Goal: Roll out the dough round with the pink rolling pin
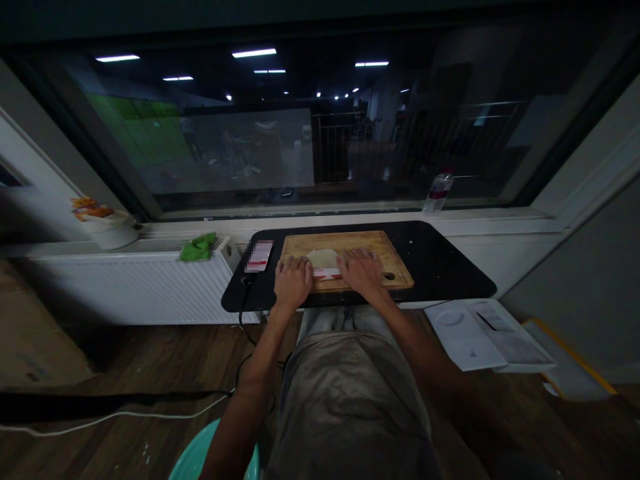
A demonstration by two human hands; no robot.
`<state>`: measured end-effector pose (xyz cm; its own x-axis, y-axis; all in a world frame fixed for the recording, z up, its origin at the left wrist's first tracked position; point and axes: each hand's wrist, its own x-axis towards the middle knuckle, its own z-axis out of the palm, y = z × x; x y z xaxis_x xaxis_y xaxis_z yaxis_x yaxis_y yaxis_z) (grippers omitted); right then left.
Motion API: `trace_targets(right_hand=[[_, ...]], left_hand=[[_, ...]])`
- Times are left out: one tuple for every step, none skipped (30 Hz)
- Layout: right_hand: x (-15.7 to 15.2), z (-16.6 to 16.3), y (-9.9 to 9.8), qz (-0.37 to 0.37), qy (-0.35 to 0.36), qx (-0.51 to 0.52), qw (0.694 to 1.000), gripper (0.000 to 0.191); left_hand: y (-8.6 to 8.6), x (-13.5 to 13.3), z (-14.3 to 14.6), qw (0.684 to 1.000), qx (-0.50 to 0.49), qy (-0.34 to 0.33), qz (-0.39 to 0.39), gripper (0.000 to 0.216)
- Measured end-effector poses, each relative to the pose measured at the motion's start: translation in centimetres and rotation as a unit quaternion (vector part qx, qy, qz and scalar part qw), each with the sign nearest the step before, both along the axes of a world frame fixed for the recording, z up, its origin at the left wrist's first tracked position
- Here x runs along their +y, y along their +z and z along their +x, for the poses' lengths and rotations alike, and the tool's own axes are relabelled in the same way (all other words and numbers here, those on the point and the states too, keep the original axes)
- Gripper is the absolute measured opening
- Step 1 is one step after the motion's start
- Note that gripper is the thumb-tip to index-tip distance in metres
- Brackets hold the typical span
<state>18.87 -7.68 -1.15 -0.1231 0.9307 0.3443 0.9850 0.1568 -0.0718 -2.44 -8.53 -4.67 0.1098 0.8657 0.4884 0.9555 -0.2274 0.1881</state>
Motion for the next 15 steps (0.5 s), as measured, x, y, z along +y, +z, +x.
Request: trace_targets(right_hand=[[0.6,0.0,0.3,-0.008,0.000,-0.002,1.000,0.054],[1.2,0.0,0.5,-0.016,0.000,-0.004,1.000,0.054],[1.7,0.0,0.8,-0.023,0.003,-0.006,1.000,0.053],[2.3,0.0,1.0,-0.031,0.006,-0.008,0.999,0.053],[2.9,0.1,1.2,-0.039,0.009,-0.011,0.999,0.054],[3.5,0.2,1.4,-0.047,0.015,-0.012,0.999,0.054],[4.1,0.2,1.6,-0.056,0.020,-0.012,0.998,0.055],[4.7,0.3,1.8,-0.063,0.023,-0.010,0.998,0.055],[5.3,0.3,1.9,-0.074,0.029,-0.009,0.997,0.054],[5.9,0.3,2.0,-0.081,0.030,-0.008,0.996,0.054],[6.5,0.3,2.0,-0.086,0.032,-0.007,0.996,0.054],[7.0,0.2,2.0,-0.089,0.033,-0.006,0.996,0.053],[7.5,0.2,1.9,-0.088,0.032,-0.006,0.996,0.052],[7.9,0.2,1.9,-0.086,0.032,-0.008,0.996,0.051],[8.3,0.3,1.8,-0.084,0.032,-0.013,0.996,0.050]], left_hand=[[0.3,0.6,0.0,1.000,0.012,0.002,-0.009,0.049],[0.6,1.2,0.0,0.999,0.025,0.001,-0.019,0.049],[0.9,1.8,0.0,0.999,0.039,-0.001,-0.031,0.049],[1.2,2.5,0.0,0.998,0.051,-0.002,-0.045,0.050],[1.5,3.1,0.0,0.997,0.057,0.003,-0.057,0.052],[1.8,3.6,0.0,0.996,0.061,0.007,-0.069,0.053],[2.1,4.2,-0.1,0.995,0.065,0.004,-0.081,0.053],[2.4,4.8,-0.1,0.994,0.066,0.003,-0.092,0.052],[2.6,5.3,-0.1,0.992,0.066,0.001,-0.103,0.051],[2.8,5.8,-0.1,0.991,0.063,0.002,-0.114,0.051],[3.0,6.3,-0.1,0.990,0.058,0.004,-0.126,0.051],[3.1,6.8,-0.2,0.989,0.054,0.007,-0.137,0.052],[3.2,7.3,-0.2,0.987,0.051,0.011,-0.149,0.052],[3.2,7.7,-0.3,0.986,0.048,0.012,-0.158,0.053],[3.2,8.1,-0.4,0.986,0.045,0.010,-0.163,0.052]])
